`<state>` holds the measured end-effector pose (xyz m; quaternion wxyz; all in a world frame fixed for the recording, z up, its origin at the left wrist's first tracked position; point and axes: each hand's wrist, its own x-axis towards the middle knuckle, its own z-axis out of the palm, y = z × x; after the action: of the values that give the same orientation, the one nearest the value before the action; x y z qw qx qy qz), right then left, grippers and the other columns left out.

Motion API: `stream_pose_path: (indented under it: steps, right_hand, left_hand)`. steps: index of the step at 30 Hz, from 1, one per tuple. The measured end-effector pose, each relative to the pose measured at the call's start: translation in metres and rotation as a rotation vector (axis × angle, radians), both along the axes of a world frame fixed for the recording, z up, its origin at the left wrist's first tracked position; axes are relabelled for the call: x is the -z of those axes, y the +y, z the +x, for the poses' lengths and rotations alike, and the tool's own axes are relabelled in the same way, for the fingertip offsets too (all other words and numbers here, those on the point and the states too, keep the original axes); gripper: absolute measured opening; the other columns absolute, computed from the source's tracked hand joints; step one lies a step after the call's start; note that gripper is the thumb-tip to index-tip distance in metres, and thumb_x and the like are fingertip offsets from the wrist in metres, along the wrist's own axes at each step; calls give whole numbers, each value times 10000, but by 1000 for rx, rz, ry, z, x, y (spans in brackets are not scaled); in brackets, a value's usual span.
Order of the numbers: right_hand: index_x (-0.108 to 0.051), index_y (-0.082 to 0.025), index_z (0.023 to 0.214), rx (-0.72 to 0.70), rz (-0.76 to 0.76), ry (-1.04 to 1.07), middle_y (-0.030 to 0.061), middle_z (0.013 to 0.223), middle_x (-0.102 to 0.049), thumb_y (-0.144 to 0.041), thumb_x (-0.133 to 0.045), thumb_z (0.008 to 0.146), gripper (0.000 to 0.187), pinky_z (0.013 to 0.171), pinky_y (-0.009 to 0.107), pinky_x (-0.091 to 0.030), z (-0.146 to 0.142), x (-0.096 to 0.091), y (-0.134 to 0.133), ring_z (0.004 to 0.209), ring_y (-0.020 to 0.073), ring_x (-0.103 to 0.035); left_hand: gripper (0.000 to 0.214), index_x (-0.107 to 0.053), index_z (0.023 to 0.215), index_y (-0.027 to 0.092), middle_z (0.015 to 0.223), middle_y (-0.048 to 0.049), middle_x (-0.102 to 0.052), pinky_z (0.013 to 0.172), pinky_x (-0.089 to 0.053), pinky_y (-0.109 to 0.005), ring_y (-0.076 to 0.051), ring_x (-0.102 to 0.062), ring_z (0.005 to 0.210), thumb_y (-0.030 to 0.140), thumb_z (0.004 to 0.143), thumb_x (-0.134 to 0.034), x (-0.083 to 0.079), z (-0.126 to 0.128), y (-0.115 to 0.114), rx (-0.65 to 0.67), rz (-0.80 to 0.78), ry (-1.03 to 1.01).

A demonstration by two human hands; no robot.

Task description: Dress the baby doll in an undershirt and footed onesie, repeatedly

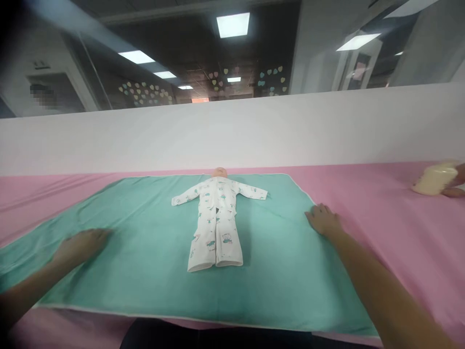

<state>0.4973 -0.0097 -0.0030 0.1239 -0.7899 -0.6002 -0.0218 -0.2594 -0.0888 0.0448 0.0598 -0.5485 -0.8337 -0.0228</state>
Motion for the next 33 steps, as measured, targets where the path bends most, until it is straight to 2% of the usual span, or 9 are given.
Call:
stream_pose_path:
  steps: [4,7,9,14,18,20,24,27,33]
  right_hand:
    - [-258,4,1388,-53,92,36,228,1469,-220,-422,-234,906,644,1079,404,-234,-89,-3,46,1358,292,-225]
    - [-142,-104,1447,-220,124,11,111,1523,-119,-501,-242,901,682,1109,335,-181,-157,5,83,1394,212,-122]
    - [-103,-219,1461,-370,84,-12,34,1537,-47,-559,-240,890,678,1123,393,-119,-182,9,99,1404,207,-56]
    - [-64,-299,1458,-387,-77,7,47,1535,28,-668,-133,853,712,1091,510,-123,-175,13,112,1403,255,-14]
    - [-99,-228,1463,-282,-41,22,111,1528,-66,-627,-167,869,719,1089,504,-153,-161,15,108,1396,271,-96]
    - [-154,-182,1457,-268,27,-7,135,1521,-96,-572,-199,888,691,1091,509,-145,-166,13,103,1394,276,-109]
    - [-154,-202,1455,-565,202,-86,73,1527,-101,-472,-281,904,626,1119,465,-111,-193,4,94,1397,235,-110]
    - [-90,-257,1462,-790,173,-28,28,1523,-137,-409,-320,900,626,1101,465,-188,-213,1,91,1382,231,-186]
    - [-135,-252,1459,-789,81,69,38,1488,-258,-406,-317,894,612,1051,458,-283,-217,5,96,1342,263,-286]
  left_hand:
    - [585,-359,1340,95,1458,-143,-314,1030,-319,-455,-282,-300,1328,462,896,-256,-2,94,89,208,99,-99]
    - [655,-206,1426,125,1523,-88,-154,1076,-270,-403,-223,-159,1388,518,903,-162,15,166,146,358,153,-146]
    - [665,-187,1435,146,1523,-90,-151,1073,-255,-457,-255,-142,1390,533,896,-155,27,192,169,368,187,-190]
    - [623,-243,1403,106,1421,-176,-366,1029,-285,-500,-308,-347,1298,463,894,-219,42,189,183,288,204,-232]
    - [610,-381,1316,100,1352,-189,-453,1010,-294,-523,-339,-350,1286,504,875,-261,42,178,180,260,174,-208]
    - [627,-390,1313,101,1388,-186,-410,1009,-286,-547,-351,-292,1317,526,877,-241,41,181,178,239,222,-201]
    - [606,-262,1407,156,1503,-116,-214,1048,-232,-568,-284,-146,1385,487,910,-160,38,192,174,348,380,-119]
    - [551,-217,1431,272,1527,-28,-149,1072,-201,-554,-254,-131,1393,471,921,-152,38,194,173,535,315,-70]
    - [508,-249,1402,406,1535,10,-104,1049,-220,-573,-315,-120,1388,520,909,-203,42,192,174,563,215,-85]
